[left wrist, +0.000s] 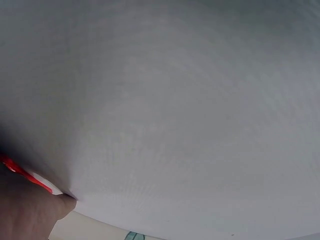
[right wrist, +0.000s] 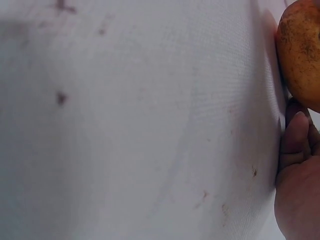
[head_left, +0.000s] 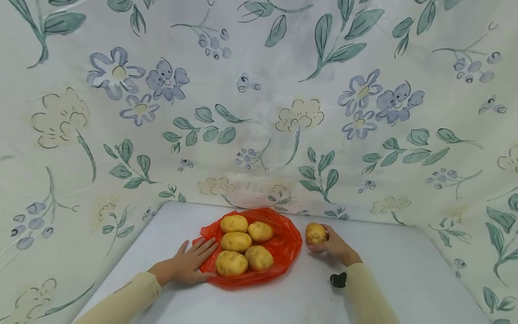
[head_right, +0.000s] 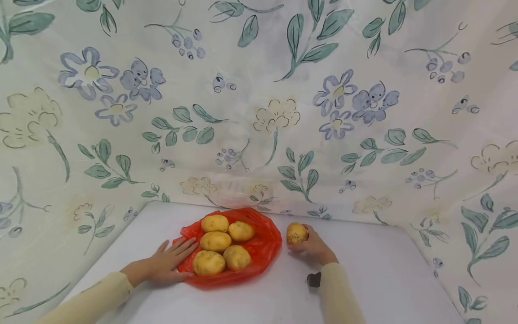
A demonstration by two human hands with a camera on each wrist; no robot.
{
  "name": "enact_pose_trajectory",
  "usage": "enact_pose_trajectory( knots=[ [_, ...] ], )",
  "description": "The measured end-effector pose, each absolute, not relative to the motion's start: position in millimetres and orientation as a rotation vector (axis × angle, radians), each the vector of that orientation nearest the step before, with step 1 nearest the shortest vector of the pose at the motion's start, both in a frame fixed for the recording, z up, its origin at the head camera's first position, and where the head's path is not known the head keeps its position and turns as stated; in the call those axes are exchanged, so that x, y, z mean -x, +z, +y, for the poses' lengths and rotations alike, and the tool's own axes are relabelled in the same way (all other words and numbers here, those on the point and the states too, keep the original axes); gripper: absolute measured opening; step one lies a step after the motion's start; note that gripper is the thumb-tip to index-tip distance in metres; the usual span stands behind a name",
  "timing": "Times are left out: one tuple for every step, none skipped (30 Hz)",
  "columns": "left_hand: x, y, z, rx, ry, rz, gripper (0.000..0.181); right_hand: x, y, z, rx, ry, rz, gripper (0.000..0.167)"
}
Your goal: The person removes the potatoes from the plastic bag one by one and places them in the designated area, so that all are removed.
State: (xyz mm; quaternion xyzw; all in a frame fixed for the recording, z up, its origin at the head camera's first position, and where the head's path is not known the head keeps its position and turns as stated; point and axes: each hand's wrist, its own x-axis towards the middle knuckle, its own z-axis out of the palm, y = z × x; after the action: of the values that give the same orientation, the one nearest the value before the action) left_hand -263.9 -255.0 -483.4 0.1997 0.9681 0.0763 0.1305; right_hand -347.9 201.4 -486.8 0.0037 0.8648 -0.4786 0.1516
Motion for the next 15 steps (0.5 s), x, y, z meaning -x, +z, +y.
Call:
enact_pose_trajectory(
  knots=[
    [264.4, -482.3, -254.3, -0.576, 0.219, 2.812, 0.091, 348.7, -486.0, 201.9, -0.014, -1.369, 2.485, 0.101],
    [264.4, -481.3, -253.5, -0.576, 0.222, 2.810, 0.091, 349.0, -485.0, 202.3, -0.020, -1.372, 2.482, 0.101],
    [264.4, -480.5, -252.9, -0.576, 0.234, 2.807, 0.091, 349.5, -484.6, 202.6, -0.023, -1.373, 2.484, 0.101],
    [264.3, -480.0, -252.3, -0.575, 0.240, 2.804, 0.091, 349.9, -484.6, 202.9, -0.029, -1.375, 2.485, 0.101],
    [264.1, -479.8, -252.0, -0.575, 0.246, 2.802, 0.091, 350.0, -484.5, 202.9, -0.036, -1.379, 2.488, 0.101],
    [263.6, -479.6, -251.8, -0.574, 0.245, 2.801, 0.091, 350.3, -485.0, 202.9, -0.039, -1.390, 2.483, 0.101],
    [263.1, -479.6, -251.9, -0.574, 0.245, 2.800, 0.091, 350.5, -485.7, 202.8, -0.038, -1.393, 2.482, 0.101],
    [262.6, -479.4, -252.1, -0.572, 0.248, 2.799, 0.091, 350.8, -486.5, 202.3, -0.037, -1.398, 2.482, 0.101],
    [262.4, -479.5, -252.5, -0.569, 0.248, 2.801, 0.091, 351.3, -487.7, 201.8, -0.037, -1.405, 2.479, 0.102],
    [262.1, -479.7, -253.0, -0.569, 0.238, 2.805, 0.091, 351.7, -488.8, 201.2, -0.041, -1.419, 2.471, 0.102],
    [262.0, -480.0, -253.5, -0.567, 0.230, 2.808, 0.091, 351.8, -489.4, 200.6, -0.041, -1.431, 2.464, 0.102],
    [262.0, -480.0, -253.8, -0.565, 0.227, 2.809, 0.090, 352.0, -490.3, 200.1, -0.040, -1.443, 2.456, 0.102],
    [262.2, -480.2, -254.0, -0.567, 0.230, 2.809, 0.090, 351.8, -490.7, 199.7, -0.044, -1.448, 2.457, 0.102],
    [262.5, -480.3, -253.9, -0.569, 0.232, 2.809, 0.090, 351.5, -490.9, 199.3, -0.049, -1.454, 2.459, 0.102],
    [262.9, -481.0, -253.8, -0.572, 0.228, 2.807, 0.090, 351.0, -491.0, 199.3, -0.055, -1.458, 2.460, 0.102]
  ],
)
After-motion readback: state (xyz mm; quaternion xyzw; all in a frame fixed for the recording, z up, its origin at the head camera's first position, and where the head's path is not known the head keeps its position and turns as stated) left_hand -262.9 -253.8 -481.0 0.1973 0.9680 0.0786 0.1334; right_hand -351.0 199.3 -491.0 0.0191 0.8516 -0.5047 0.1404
